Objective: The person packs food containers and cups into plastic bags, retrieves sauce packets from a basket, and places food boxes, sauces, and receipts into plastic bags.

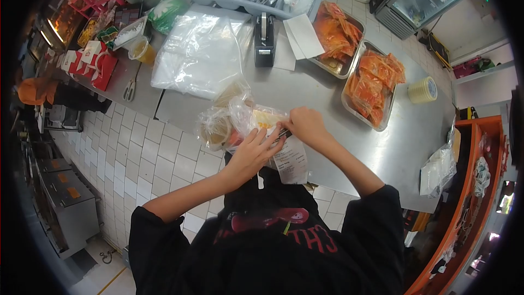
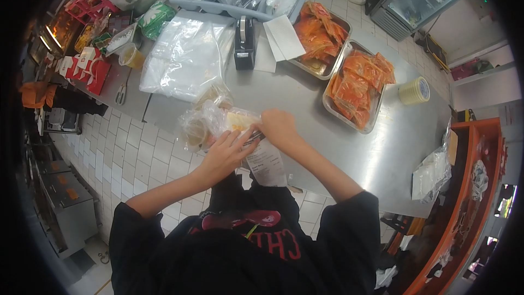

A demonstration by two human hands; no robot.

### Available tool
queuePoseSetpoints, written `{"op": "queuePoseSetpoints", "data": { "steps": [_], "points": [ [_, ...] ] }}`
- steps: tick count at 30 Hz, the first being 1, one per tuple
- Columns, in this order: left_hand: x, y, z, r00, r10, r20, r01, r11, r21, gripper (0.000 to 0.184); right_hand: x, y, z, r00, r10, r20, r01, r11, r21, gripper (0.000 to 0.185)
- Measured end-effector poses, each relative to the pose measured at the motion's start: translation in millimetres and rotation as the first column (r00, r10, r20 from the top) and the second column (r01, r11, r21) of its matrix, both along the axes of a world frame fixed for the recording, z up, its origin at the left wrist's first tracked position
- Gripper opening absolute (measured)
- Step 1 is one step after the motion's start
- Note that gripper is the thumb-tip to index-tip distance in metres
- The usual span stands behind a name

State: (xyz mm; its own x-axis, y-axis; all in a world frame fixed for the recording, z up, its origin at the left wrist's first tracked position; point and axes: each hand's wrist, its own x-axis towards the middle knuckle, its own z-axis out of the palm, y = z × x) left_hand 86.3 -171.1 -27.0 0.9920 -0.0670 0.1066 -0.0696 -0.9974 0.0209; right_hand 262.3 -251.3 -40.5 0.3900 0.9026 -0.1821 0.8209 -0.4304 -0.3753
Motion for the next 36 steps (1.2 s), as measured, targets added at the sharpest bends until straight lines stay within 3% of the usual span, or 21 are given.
{"op": "queuePoseSetpoints", "data": {
  "steps": [2,4,6,8,9,10,11,12,14,15,17,18,20,21,23,24,25,31,34,35,36],
  "points": [
    [1.3,1.8,-0.4,1.000,0.002,-0.008,-0.002,0.999,-0.032,0.053,5.1,-6.6,-3.3,0.990,-0.001,0.141,-0.006,0.999,0.047,0.053],
    [1.3,4.4,-1.7,1.000,0.006,-0.019,-0.007,0.998,-0.063,0.053,27.2,-26.1,-6.9,0.979,-0.200,-0.047,0.183,0.953,-0.241,0.060],
    [3.4,6.3,-1.7,1.000,-0.007,-0.019,0.005,0.997,-0.083,0.058,45.4,-57.5,-46.5,0.942,-0.267,-0.204,0.217,0.947,-0.238,0.066],
    [11.1,19.8,23.0,0.994,-0.038,-0.102,0.027,0.994,-0.103,0.053,47.4,-63.3,-31.9,0.914,-0.310,-0.260,0.234,0.930,-0.285,0.057],
    [17.1,30.7,29.9,0.981,-0.107,-0.163,0.060,0.962,-0.266,0.050,53.7,-57.3,-25.0,0.882,-0.354,-0.312,0.244,0.908,-0.341,0.048],
    [24.6,40.2,43.5,0.958,-0.188,-0.217,0.081,0.902,-0.425,0.047,63.0,-44.1,-22.8,0.881,-0.357,-0.309,0.257,0.912,-0.320,0.048],
    [40.1,55.3,58.9,0.899,-0.182,-0.398,-0.061,0.848,-0.527,0.039,73.3,-26.7,-21.4,0.927,-0.284,-0.246,0.283,0.958,-0.039,0.041],
    [56.1,73.8,61.3,0.900,-0.196,-0.390,-0.030,0.864,-0.503,0.039,86.8,-6.2,-19.9,0.959,-0.238,-0.150,0.270,0.929,0.252,0.033],
    [89.2,114.9,50.0,0.882,-0.055,-0.469,-0.448,0.217,-0.868,0.039,104.6,58.5,-35.4,0.928,-0.160,-0.335,0.340,0.730,0.592,0.023],
    [103.7,135.3,26.9,0.886,-0.085,-0.456,-0.422,0.260,-0.869,0.039,105.6,93.0,-43.6,0.828,-0.134,-0.544,0.491,0.642,0.589,0.029],
    [123.8,168.4,-38.5,0.782,-0.139,-0.607,-0.618,-0.288,-0.731,0.037,110.8,148.9,-82.7,0.720,-0.144,-0.678,0.558,0.701,0.444,0.036],
    [130.3,172.6,-54.5,0.779,-0.158,-0.606,-0.625,-0.255,-0.737,0.037,107.4,165.8,-94.7,0.602,-0.167,-0.781,0.590,0.752,0.294,0.037],
    [134.5,179.3,-77.9,0.772,-0.213,-0.598,-0.494,-0.794,-0.355,0.036,90.2,175.9,-89.7,0.407,-0.066,-0.911,0.755,0.587,0.294,0.039],
    [135.5,183.1,-84.1,0.824,-0.180,-0.538,-0.395,-0.862,-0.317,0.035,78.8,155.0,-74.3,0.562,-0.034,-0.826,0.674,0.597,0.434,0.035],
    [137.9,195.9,-77.8,0.822,-0.219,-0.526,-0.381,-0.897,-0.223,0.036,8.5,66.4,1.4,0.745,-0.132,-0.654,0.537,0.699,0.471,0.029],
    [139.6,196.2,-70.8,0.833,-0.218,-0.508,-0.322,-0.938,-0.127,0.037,-15.9,35.6,15.5,0.755,-0.173,-0.632,0.490,0.790,0.369,0.028],
    [141.4,189.2,-56.1,0.814,-0.144,-0.562,-0.330,-0.912,-0.244,0.031,-38.6,14.3,26.6,0.685,-0.183,-0.706,0.473,0.848,0.240,0.030],
    [152.6,186.9,-93.1,0.765,-0.039,-0.643,-0.470,-0.716,-0.516,0.018,-79.8,36.0,66.8,0.889,-0.386,-0.248,0.458,0.714,0.530,0.026],
    [150.9,175.1,-85.0,0.734,-0.051,-0.678,-0.567,-0.596,-0.569,0.015,-84.3,40.2,86.0,0.825,-0.565,-0.014,0.480,0.689,0.543,0.027],
    [149.5,163.3,-67.5,0.813,-0.051,-0.580,-0.533,-0.466,-0.706,0.012,-93.1,31.6,91.4,0.798,-0.602,-0.028,0.521,0.666,0.534,0.027],
    [152.2,150.7,-44.0,0.882,-0.080,-0.464,-0.463,-0.326,-0.824,0.009,-102.3,15.5,97.0,0.685,-0.706,-0.177,0.672,0.519,0.529,0.026]
  ]
}}
